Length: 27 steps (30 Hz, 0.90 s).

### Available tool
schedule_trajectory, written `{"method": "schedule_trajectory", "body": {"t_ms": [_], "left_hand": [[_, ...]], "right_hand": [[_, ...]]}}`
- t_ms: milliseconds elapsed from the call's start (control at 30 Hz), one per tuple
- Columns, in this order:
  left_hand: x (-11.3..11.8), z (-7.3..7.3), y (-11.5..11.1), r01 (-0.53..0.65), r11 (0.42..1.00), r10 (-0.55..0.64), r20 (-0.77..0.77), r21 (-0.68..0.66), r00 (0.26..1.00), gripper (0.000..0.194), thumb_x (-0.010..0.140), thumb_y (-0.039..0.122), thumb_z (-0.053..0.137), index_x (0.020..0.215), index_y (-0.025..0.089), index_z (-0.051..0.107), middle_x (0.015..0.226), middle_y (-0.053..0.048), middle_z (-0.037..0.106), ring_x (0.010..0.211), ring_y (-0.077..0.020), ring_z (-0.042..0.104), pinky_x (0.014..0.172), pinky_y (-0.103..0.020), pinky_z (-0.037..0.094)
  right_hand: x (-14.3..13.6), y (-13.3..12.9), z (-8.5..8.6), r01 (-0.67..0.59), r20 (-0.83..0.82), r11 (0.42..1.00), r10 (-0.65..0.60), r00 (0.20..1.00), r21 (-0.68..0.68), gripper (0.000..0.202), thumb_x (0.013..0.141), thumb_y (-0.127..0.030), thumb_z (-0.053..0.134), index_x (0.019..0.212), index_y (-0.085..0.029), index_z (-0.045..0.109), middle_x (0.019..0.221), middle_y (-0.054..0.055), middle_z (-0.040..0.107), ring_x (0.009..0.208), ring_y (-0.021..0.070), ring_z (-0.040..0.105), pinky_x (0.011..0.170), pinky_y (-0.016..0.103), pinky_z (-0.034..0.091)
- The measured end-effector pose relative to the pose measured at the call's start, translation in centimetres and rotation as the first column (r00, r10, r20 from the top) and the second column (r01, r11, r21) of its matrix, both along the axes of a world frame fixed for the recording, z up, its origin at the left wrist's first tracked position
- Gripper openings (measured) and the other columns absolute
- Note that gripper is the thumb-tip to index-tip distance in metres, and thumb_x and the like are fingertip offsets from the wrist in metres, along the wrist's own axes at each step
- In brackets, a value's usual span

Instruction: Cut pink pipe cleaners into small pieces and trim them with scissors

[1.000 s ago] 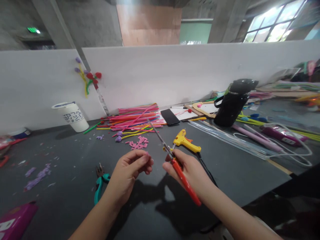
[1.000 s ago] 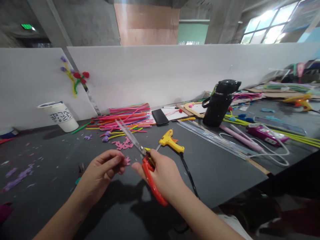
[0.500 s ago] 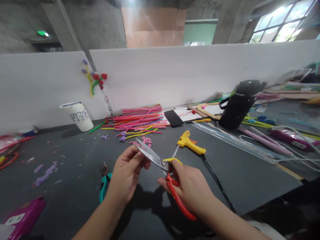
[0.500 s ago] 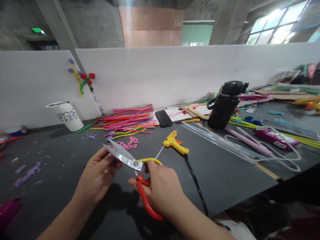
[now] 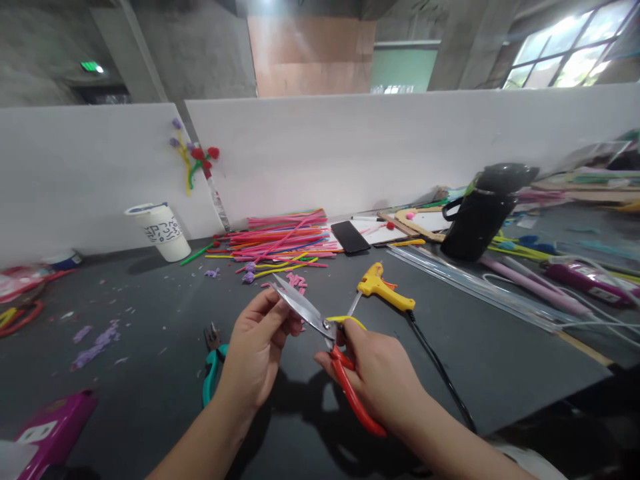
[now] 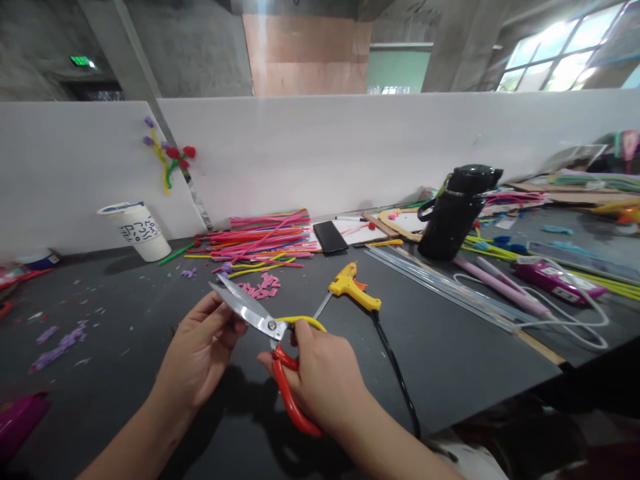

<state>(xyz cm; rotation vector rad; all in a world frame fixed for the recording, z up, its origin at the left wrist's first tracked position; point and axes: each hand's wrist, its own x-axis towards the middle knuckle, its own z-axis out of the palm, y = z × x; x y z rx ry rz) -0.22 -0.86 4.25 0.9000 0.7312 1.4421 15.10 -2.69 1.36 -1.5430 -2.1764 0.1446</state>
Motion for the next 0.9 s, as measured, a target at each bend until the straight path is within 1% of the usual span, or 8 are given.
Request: {"method": "schedule_trajectory", "body": {"t_ms": [200,367,467,567,633,733,900], "left_hand": [[-0.08,-0.02,0.04,-0.004,1.0,0.004,-0.003,0.003,1.0,0.005,0.072,0.016,0.057,0.067,0.015,0.058,0.059,0.004,0.054,0.051,-0.0038,0.048,0.051,-0.014,0.04],[-0.12,-0.09,0.16,-0.008,1.0,0.008,-0.006,0.003,1.0,0.003,0.072,0.016,0.057,0.07,0.015,0.059,0.06,0.003,0.056,0.052,-0.0048,0.049,0.051,-0.015,0.04],[-0.1,0.0,0.12,-0.013,1.0,0.013,-0.014,-0.003,1.0,0.003,0.072,0.017,0.057,0.071,0.016,0.059,0.061,0.003,0.056,0.053,-0.0051,0.049,0.052,-0.015,0.04],[-0.1,0.13,0.03,-0.004,1.0,0.004,-0.031,-0.002,1.0,0.005,0.073,0.016,0.056,0.068,0.016,0.058,0.059,0.003,0.056,0.052,-0.0051,0.049,0.051,-0.015,0.04],[-0.12,0.16,0.02,-0.019,1.0,0.02,-0.042,0.01,0.999,0.006,0.072,0.016,0.055,0.067,0.017,0.058,0.058,0.004,0.056,0.052,-0.0053,0.049,0.051,-0.016,0.039],[-0.18,0.1,0.08,-0.05,0.998,0.051,-0.066,0.024,0.997,0.004,0.071,0.016,0.056,0.068,0.017,0.058,0.06,0.005,0.056,0.053,-0.0055,0.05,0.052,-0.016,0.04],[-0.25,0.0,0.05,-0.044,0.998,0.046,-0.073,0.033,0.996,0.003,0.071,0.016,0.057,0.069,0.018,0.059,0.061,0.004,0.056,0.053,-0.0055,0.05,0.053,-0.017,0.04]], "right_hand": [[-0.17,0.06,0.22,0.026,0.021,1.0,-0.026,0.999,0.008,0.041,0.077,-0.057,0.036,0.073,-0.018,0.048,0.057,0.001,0.059,0.049,0.0156,0.055,0.044,0.023,0.024],[-0.16,0.08,0.02,0.034,0.019,0.999,-0.034,0.999,0.011,0.043,0.077,-0.058,0.034,0.07,-0.018,0.048,0.054,0.001,0.058,0.047,0.0158,0.054,0.044,0.023,0.022],[-0.13,0.04,-0.07,0.04,0.009,0.999,-0.04,0.999,-0.026,0.041,0.077,-0.058,0.035,0.068,-0.019,0.046,0.055,0.001,0.058,0.047,0.0156,0.054,0.044,0.023,0.021],[-0.23,-0.04,0.05,0.023,-0.032,0.996,-0.026,0.999,-0.091,0.036,0.076,-0.055,0.038,0.07,-0.02,0.045,0.057,0.0,0.058,0.05,0.0154,0.054,0.044,0.022,0.022],[-0.32,-0.08,0.21,0.005,-0.059,0.993,-0.012,0.998,-0.114,0.033,0.075,-0.053,0.041,0.073,-0.02,0.044,0.058,-0.001,0.058,0.051,0.0151,0.054,0.045,0.022,0.022],[-0.35,-0.09,0.37,0.001,-0.057,0.993,-0.008,0.998,-0.118,0.034,0.074,-0.054,0.042,0.074,-0.02,0.044,0.059,0.0,0.058,0.051,0.0155,0.054,0.046,0.022,0.023],[-0.13,-0.05,0.2,0.004,-0.039,0.996,-0.008,0.999,-0.091,0.037,0.075,-0.056,0.039,0.075,-0.02,0.045,0.06,0.001,0.058,0.052,0.0162,0.054,0.047,0.022,0.023]]}}
